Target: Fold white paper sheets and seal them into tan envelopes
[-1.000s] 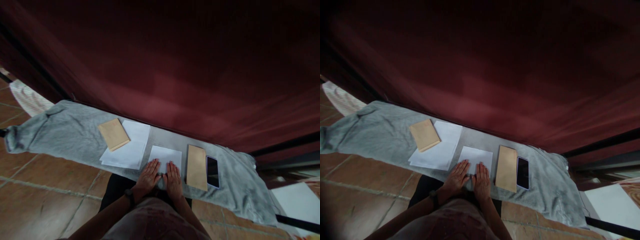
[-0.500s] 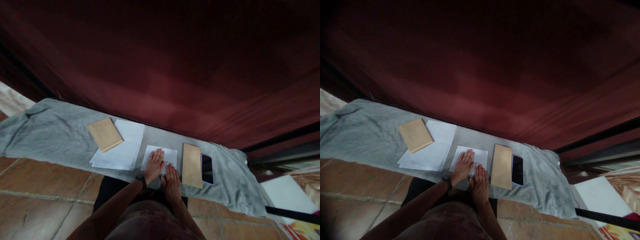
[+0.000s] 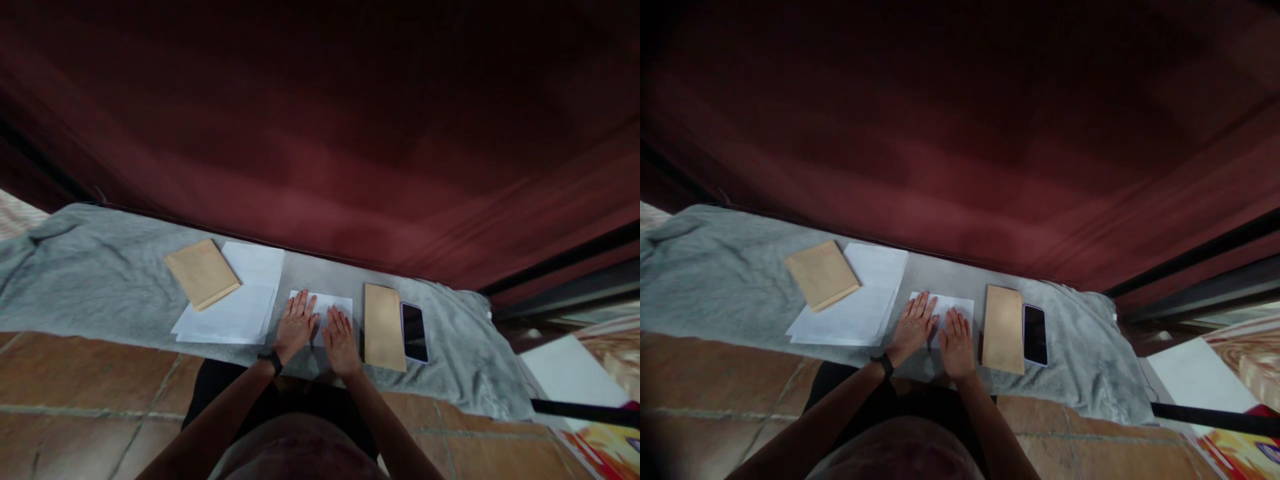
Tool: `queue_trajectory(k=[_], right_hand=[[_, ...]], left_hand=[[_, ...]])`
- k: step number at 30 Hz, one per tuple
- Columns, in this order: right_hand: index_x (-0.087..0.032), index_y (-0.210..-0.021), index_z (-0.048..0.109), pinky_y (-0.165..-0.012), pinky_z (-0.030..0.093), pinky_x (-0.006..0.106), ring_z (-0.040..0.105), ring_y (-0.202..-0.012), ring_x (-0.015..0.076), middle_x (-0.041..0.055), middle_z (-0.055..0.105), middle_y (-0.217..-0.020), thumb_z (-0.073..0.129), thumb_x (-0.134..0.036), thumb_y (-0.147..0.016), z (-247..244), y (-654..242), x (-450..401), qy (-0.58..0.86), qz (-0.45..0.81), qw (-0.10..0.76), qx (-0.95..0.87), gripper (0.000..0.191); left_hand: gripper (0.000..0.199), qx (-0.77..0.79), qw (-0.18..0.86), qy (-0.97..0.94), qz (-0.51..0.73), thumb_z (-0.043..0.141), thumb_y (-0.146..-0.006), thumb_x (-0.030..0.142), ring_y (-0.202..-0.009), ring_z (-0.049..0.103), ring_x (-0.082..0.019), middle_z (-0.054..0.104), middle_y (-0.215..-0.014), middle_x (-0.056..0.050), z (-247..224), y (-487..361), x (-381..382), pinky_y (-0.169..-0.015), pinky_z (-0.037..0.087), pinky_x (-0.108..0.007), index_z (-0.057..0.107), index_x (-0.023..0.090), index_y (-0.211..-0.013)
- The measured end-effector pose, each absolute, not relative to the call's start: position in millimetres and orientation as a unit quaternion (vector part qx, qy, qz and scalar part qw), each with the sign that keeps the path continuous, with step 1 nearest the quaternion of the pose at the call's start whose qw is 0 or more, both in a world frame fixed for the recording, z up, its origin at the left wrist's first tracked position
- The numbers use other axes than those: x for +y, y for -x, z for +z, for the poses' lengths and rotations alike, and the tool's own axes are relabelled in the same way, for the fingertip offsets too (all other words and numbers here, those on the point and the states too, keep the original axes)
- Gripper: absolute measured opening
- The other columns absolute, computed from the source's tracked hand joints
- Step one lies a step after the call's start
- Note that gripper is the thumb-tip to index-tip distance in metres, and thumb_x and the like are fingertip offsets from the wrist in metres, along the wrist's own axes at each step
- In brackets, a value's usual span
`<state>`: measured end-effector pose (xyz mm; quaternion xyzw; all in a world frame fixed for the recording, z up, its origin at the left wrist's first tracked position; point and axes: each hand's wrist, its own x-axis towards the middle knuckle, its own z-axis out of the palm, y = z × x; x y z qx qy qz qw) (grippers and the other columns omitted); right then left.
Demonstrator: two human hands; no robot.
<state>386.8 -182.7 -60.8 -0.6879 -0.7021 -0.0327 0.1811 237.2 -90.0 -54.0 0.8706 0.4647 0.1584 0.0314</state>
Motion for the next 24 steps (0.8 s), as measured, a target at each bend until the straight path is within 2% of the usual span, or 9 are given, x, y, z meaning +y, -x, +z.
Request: queue_trajectory(k=[4,8,16,20,22,24], right_hand=[[-0.015,-0.148,0.048,-0.12,0.03,0.049,0.039,-0.146,0.0238,0.012,0.047,-0.155,0.034,-0.026,-0.105,-57.3,-386.6,-146.9,0.682,-0.01,0.166,-0.712,0.047],[-0.013,-0.147,0.05,-0.12,0.03,0.047,0.038,-0.146,0.0253,0.0141,0.045,-0.156,0.036,-0.027,-0.105,-60.1,-389.6,-135.8,0.717,-0.023,0.153,-0.68,0.046],[-0.003,-0.152,0.04,-0.117,0.033,0.05,0.036,-0.147,0.031,0.0238,0.038,-0.158,0.034,-0.034,-0.106,-68.8,-389.0,-139.5,0.776,-0.072,0.172,-0.603,0.056],[-0.002,-0.152,0.038,-0.118,0.033,0.049,0.035,-0.148,0.0307,0.0242,0.037,-0.158,0.034,-0.036,-0.106,-72.7,-389.2,-139.6,0.785,-0.066,0.17,-0.593,0.058],[-0.002,-0.152,0.038,-0.118,0.032,0.05,0.034,-0.148,0.0313,0.024,0.036,-0.159,0.035,-0.036,-0.106,-74.2,-389.6,-139.3,0.784,-0.066,0.17,-0.593,0.058],[-0.003,-0.153,0.038,-0.118,0.032,0.052,0.033,-0.149,0.0321,0.0238,0.034,-0.16,0.036,-0.035,-0.106,-75.6,-390.0,-139.4,0.783,-0.067,0.173,-0.594,0.057]], left_hand=[[0.05,0.461,0.028,-0.874,0.153,0.037,-0.101,0.03,-0.15,0.033,-0.03,0.043,-0.157,-0.015,-53.1,-237.2,-88.6,-0.122,0.026,-0.052,0.049,0.015,-0.148],[0.052,0.479,0.023,-0.864,0.156,0.035,-0.102,0.033,-0.149,0.035,-0.031,0.042,-0.157,-0.018,-57.0,-240.6,-85.5,-0.122,0.026,-0.052,0.048,0.012,-0.148],[0.061,0.525,0.026,-0.829,0.193,0.032,-0.103,0.038,-0.149,0.034,-0.031,0.039,-0.157,-0.023,-67.3,-238.5,-74.7,-0.122,0.027,-0.05,0.041,0.0,-0.15],[0.062,0.532,0.022,-0.822,0.201,0.033,-0.102,0.038,-0.15,0.031,-0.035,0.037,-0.157,-0.025,-63.5,-237.1,-78.1,-0.122,0.027,-0.053,0.042,-0.002,-0.149],[0.059,0.517,0.016,-0.832,0.2,0.034,-0.103,0.036,-0.15,0.03,-0.034,0.035,-0.159,-0.022,-60.6,-238.8,-85.0,-0.122,0.026,-0.054,0.042,0.002,-0.15],[0.054,0.485,0.014,-0.854,0.189,0.035,-0.103,0.035,-0.151,0.03,-0.033,0.035,-0.161,-0.017,-58.9,-240.8,-93.5,-0.122,0.024,-0.055,0.045,0.012,-0.151]])
